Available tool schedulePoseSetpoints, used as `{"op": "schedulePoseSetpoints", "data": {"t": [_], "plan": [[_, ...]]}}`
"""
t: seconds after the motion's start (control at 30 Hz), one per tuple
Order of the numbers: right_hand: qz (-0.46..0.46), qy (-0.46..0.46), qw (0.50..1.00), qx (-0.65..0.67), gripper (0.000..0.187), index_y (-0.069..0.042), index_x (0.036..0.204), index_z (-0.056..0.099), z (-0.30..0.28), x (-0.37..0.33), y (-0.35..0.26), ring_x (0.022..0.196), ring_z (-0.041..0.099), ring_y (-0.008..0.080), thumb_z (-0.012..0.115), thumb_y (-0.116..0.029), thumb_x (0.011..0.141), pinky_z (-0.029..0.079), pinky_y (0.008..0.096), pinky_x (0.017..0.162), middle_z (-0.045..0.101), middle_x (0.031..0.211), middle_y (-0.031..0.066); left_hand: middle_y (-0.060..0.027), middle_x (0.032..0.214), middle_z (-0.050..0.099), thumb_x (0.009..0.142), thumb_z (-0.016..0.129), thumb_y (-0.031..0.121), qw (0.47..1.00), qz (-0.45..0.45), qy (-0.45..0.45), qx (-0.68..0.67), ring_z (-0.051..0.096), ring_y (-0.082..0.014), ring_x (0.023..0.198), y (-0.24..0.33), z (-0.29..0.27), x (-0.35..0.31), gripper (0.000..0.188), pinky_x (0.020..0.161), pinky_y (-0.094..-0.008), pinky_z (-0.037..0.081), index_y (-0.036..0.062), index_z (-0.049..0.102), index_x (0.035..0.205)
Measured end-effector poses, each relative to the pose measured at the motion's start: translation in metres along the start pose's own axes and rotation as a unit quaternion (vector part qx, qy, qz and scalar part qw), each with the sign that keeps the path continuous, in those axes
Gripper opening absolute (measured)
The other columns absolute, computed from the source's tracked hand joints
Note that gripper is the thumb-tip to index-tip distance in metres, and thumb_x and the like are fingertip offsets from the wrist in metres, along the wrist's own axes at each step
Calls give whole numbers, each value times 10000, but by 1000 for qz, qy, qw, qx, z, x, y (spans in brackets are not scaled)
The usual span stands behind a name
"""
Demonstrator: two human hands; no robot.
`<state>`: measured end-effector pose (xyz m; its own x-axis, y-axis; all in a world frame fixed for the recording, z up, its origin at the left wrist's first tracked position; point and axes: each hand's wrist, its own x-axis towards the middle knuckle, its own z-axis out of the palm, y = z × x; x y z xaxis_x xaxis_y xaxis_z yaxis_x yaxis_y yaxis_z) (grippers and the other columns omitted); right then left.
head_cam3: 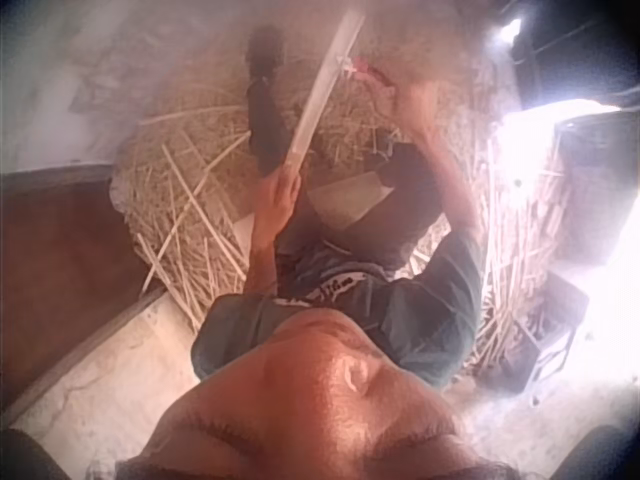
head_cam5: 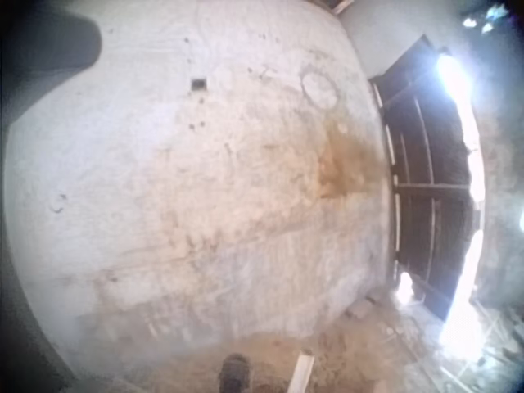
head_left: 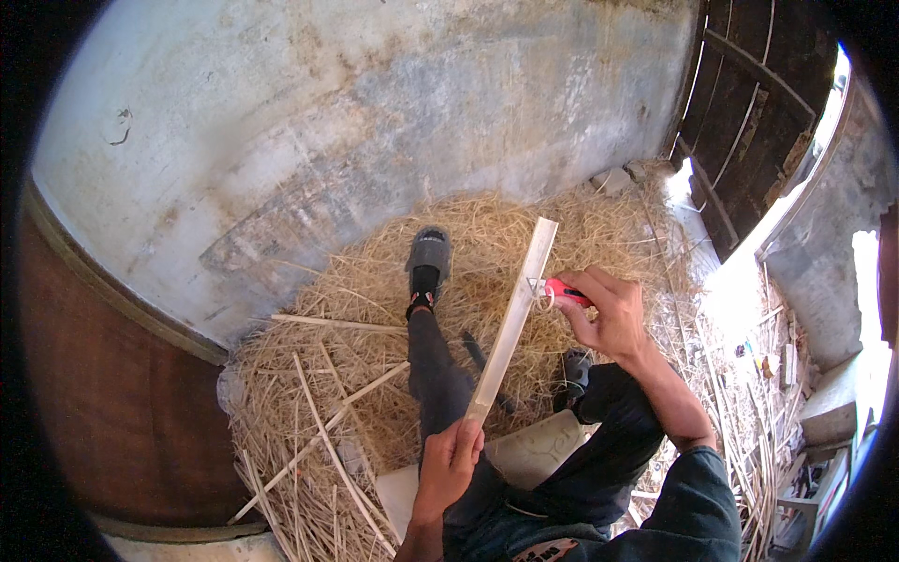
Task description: The person sits on a hay-covered floor and uses a red utility knife to shave the surface of a long, thin bamboo strip. They hold the strip with their left hand and scrape along its length with the knife in their right hand, repeating the motion to smooth the material.
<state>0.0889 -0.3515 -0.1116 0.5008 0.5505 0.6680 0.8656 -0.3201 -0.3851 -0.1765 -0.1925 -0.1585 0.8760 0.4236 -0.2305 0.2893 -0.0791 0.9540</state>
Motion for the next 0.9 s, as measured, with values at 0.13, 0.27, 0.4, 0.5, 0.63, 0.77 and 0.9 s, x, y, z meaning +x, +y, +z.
{"op": "schedulePoseSetpoints", "data": {"t": [0.13, 0.27, 0.4, 0.5, 0.63, 0.77, 0.9], "plan": [[50, 60, 996, 39, 227, -83, 1074, 783, -4, 12, 20, 622, 696, 237, 773, -264, 937, 538, 365, 571, 747, 844, 109, 44, 599, 431, 1130, 468, 434, 1000, 1, -23, 2, 413, -59, 482, -20, -4, -9, 475, 454, -269, 337, 89, 542, 811], [197, 91, 975, -55, 285, -60, 1097, 779, -29, 34, 59, 637, 704, 249, 725, -314, 980, 531, 385, 594, 723, 761, 146, 45, 619, 415, 1127, 478, 436, 994, -87, -43, -42, 389, -65, 504, -26, -15, -25, 467, 473, -279, 337, 90, 542, 820], [216, -19, 973, -81, 333, -47, 1077, 769, -26, 25, 65, 646, 700, 296, 697, -362, 996, 521, 410, 612, 701, 725, 169, 41, 629, 405, 1124, 469, 459, 990, -112, -14, -82, 383, -76, 510, -24, -24, -19, 476, 481, -281, 318, 95, 542, 825], [199, -85, 976, -39, 308, -39, 1071, 752, -14, 20, 39, 691, 713, 310, 700, -334, 997, 542, 397, 638, 725, 781, 160, 38, 619, 399, 1118, 468, 481, 995, -68, 26, -75, 388, -80, 504, -22, -25, -3, 495, 481, -282, 310, 100, 545, 811], [41, -56, 992, 108, 250, -70, 1106, 739, 6, 0, 2, 689, 708, 306, 754, -267, 953, 567, 398, 637, 745, 917, 127, 27, 622, 455, 1133, 468, 397, 994, 5, 47, -101, 413, -58, 540, -7, -23, 16, 469, 518, -268, 324, 73, 581, 812], [-105, -111, 982, 111, 276, -114, 1092, 738, 16, -17, -30, 661, 704, 250, 807, -299, 898, 563, 378, 560, 690, 855, 60, 19, 604, 460, 1126, 464, 418, 991, 74, 102, -51, 406, -65, 514, 19, 1, 24, 486, 494, -280, 305, 86, 566, 786], [-139, -91, 981, 104, 295, -125, 1064, 739, 22, -25, -44, 583, 671, 224, 819, -338, 875, 530, 360, 483, 612, 771, 23, 6, 606, 478, 1130, 466, 363, 990, 102, 91, -25, 437, -75, 555, 36, 10, 26, 464, 512, -294, 330, 42, 583, 816]]}}
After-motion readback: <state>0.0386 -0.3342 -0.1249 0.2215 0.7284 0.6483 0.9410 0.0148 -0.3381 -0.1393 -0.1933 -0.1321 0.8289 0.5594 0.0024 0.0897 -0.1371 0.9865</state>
